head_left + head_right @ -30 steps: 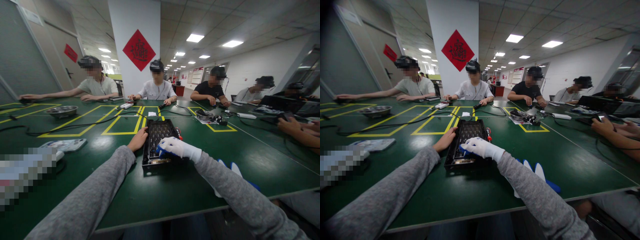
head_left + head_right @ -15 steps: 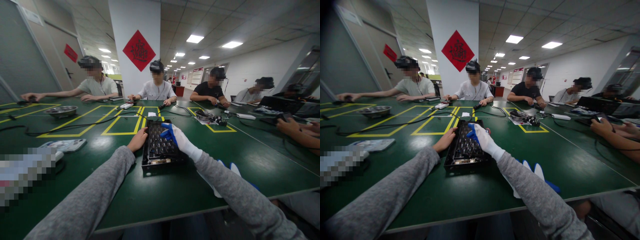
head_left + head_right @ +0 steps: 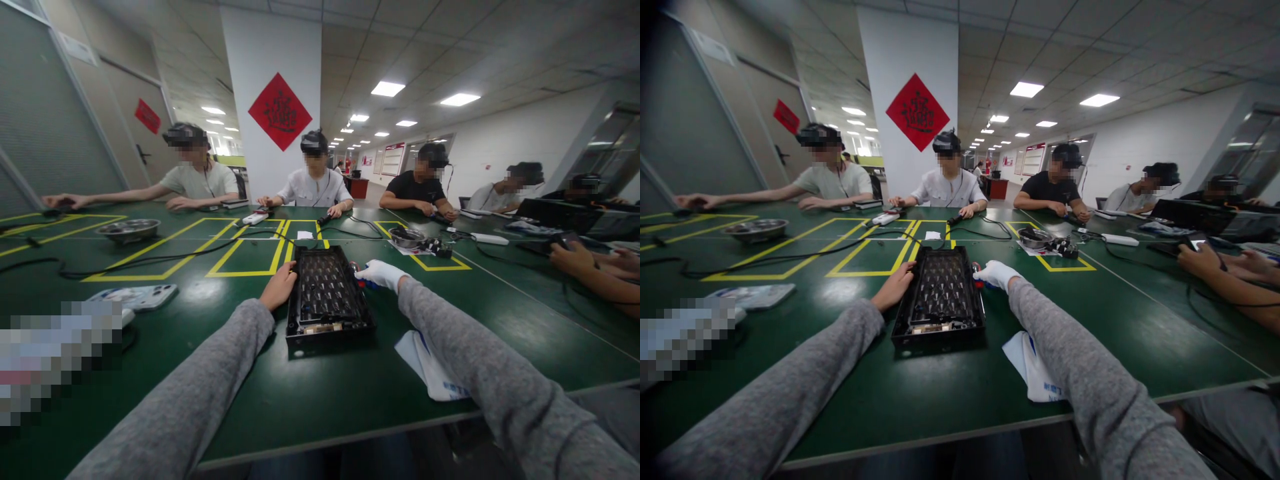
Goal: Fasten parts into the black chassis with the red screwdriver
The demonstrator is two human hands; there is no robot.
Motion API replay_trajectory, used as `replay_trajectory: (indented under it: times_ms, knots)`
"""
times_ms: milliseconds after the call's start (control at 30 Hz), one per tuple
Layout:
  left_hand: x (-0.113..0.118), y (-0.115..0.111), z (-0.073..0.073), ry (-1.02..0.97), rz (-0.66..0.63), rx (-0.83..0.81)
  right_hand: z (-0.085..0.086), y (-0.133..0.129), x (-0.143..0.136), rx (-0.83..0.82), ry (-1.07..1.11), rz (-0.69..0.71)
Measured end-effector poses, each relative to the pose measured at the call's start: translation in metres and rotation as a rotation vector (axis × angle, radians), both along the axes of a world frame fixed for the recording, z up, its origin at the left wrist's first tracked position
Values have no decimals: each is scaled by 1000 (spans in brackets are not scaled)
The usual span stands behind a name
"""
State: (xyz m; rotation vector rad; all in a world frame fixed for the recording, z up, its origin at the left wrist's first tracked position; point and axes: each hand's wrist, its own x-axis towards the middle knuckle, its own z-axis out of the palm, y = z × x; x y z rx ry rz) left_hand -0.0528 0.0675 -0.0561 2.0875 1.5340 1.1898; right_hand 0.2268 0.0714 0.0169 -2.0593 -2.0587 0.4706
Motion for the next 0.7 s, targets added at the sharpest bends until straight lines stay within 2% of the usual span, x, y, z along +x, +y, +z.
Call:
replay_trajectory:
  times_ms: [167,300,367,467,567,633,700]
  knots:
    - [0,-1,0,-1,4,-3,-5,11,3,-34,42,-24]
    - [0,-3,1,-6,1,-6,-6,12,8,75,142,-66]
    - [1,-3,2,-7,3,-14,2,14,13,155,237,-83]
    - [4,-2,2,-15,-1,-21,25,18,17,292,425,-115]
    - [9,0,2,-16,-6,-20,40,13,10,400,722,-119]
    - [10,1,3,-5,-1,-7,36,2,-4,366,1298,-64]
    - [11,-1,4,15,16,10,23,-11,-20,256,1561,13]
